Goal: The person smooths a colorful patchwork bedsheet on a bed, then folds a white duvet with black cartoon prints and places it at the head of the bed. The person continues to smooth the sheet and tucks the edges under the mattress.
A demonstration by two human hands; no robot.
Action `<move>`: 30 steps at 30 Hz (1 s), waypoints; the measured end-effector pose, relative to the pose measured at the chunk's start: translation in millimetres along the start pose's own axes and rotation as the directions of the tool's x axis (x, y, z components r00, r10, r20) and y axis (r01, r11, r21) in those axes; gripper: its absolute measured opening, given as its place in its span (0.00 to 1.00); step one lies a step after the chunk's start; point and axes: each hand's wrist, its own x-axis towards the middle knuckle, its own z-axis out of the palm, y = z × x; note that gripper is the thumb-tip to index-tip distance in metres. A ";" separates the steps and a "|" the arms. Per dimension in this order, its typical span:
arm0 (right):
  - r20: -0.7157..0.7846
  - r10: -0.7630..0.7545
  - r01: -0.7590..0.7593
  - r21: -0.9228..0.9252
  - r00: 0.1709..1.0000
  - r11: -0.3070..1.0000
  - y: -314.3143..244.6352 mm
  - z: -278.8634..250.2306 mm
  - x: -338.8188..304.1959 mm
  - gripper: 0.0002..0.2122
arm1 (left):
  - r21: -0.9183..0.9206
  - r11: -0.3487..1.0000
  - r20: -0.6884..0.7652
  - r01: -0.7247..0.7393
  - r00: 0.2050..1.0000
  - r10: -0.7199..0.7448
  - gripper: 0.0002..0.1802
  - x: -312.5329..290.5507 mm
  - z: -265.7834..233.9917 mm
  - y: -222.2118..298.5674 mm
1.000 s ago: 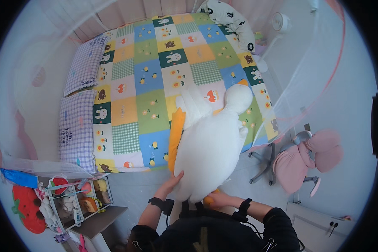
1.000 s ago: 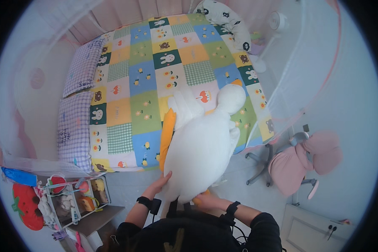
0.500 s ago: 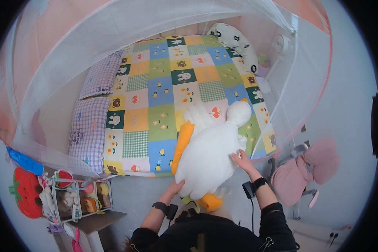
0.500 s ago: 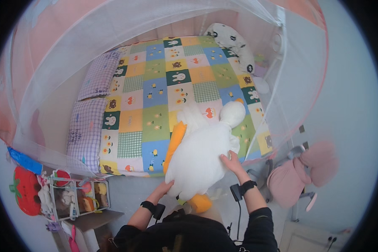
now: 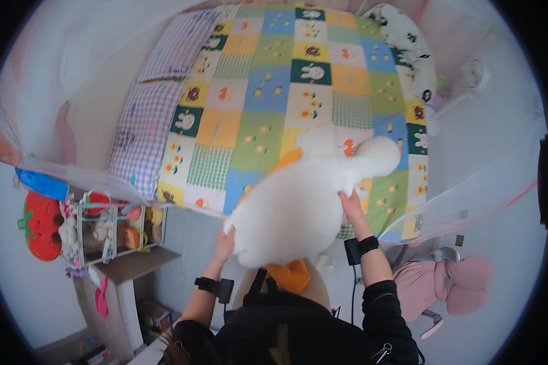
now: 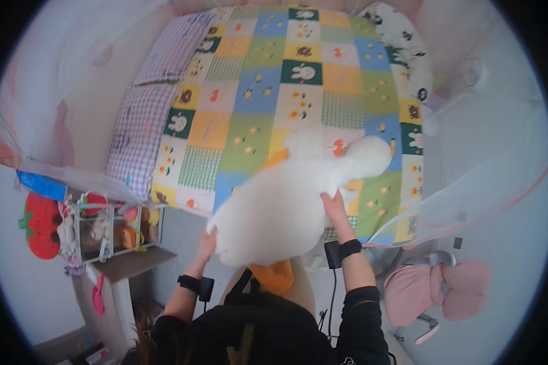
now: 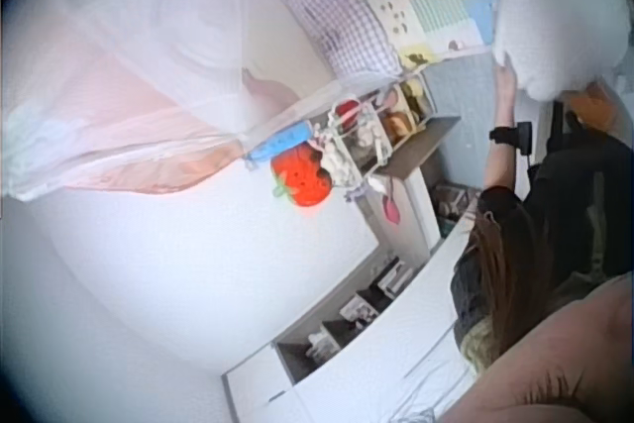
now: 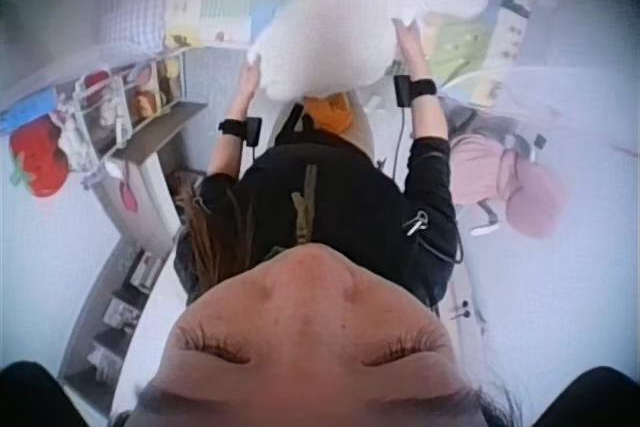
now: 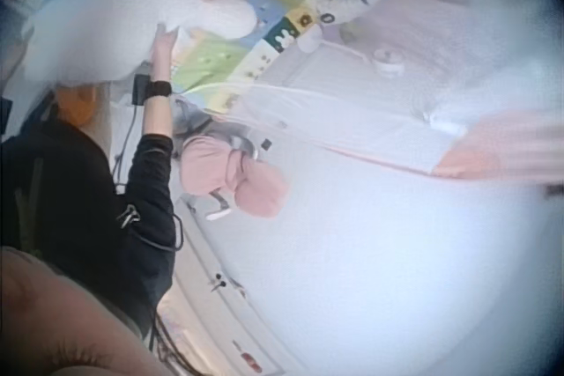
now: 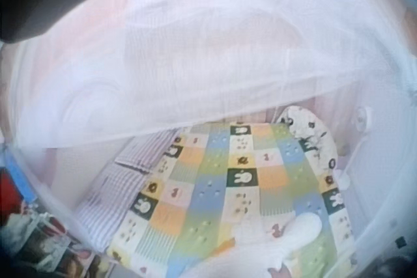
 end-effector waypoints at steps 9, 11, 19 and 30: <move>0.142 -0.155 0.175 -0.136 0.978 0.975 -44.3 123.4 29.4 0.19 | 0.157 0.979 -0.258 -0.128 0.952 0.166 0.17 40.5 -109.9 4.7; 0.193 -0.292 0.342 -0.321 0.937 0.883 -37.6 150.0 43.0 0.20 | 0.114 0.993 -0.305 -0.009 0.951 0.043 0.16 65.1 -116.5 -10.9; 0.252 -0.482 0.536 -0.233 0.839 0.811 -147.3 303.3 108.8 0.16 | -0.102 0.994 -0.524 -0.035 0.851 -0.024 0.16 173.2 -189.2 13.2; 0.449 -0.731 0.757 0.161 0.515 0.633 -368.1 657.6 254.9 0.18 | 0.945 0.167 -0.286 0.281 0.463 0.839 0.26 321.5 -503.5 175.5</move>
